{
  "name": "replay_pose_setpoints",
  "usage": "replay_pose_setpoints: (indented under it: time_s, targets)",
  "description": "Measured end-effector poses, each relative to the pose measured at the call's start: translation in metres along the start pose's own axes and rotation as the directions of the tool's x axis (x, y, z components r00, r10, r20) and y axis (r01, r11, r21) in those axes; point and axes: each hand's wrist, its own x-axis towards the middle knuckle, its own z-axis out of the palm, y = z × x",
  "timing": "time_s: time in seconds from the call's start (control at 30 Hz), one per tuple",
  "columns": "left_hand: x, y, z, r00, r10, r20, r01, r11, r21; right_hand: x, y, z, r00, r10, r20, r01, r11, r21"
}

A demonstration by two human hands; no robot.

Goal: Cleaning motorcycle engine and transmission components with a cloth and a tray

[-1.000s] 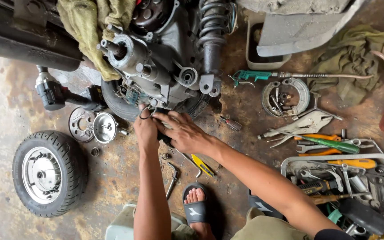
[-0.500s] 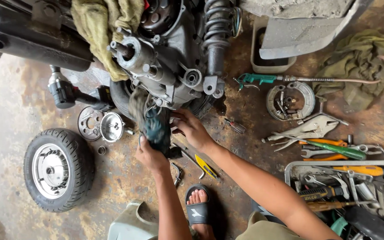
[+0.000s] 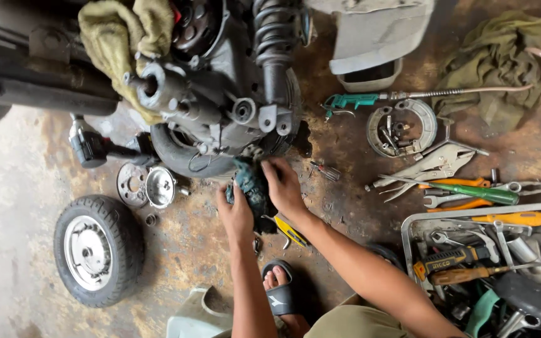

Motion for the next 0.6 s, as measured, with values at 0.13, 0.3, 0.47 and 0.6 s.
replay_pose_setpoints:
  time_s: [0.13, 0.3, 0.47, 0.6]
  targets:
    - [0.002, 0.024, 0.042, 0.997, 0.043, -0.059, -0.041, 0.999, 0.027, -0.006, -0.021, -0.017, 0.958, -0.241, 0.154, 0.258, 0.961, -0.098]
    - [0.001, 0.067, 0.041, 0.991, -0.111, 0.069, 0.128, 0.931, -0.341, 0.013, -0.048, -0.038, 0.829, -0.452, -0.329, 0.372, 0.885, -0.280]
    - [0.013, 0.055, 0.050, 0.999, -0.021, 0.036, 0.034, 0.904, -0.426, 0.052, -0.053, -0.003, 0.720, -0.642, -0.264, 0.522, 0.751, -0.405]
    - [0.020, 0.044, 0.050, 0.998, 0.016, 0.057, 0.010, 0.906, -0.422, 0.053, -0.027, 0.007, 0.684, -0.710, -0.170, 0.533, 0.644, -0.549]
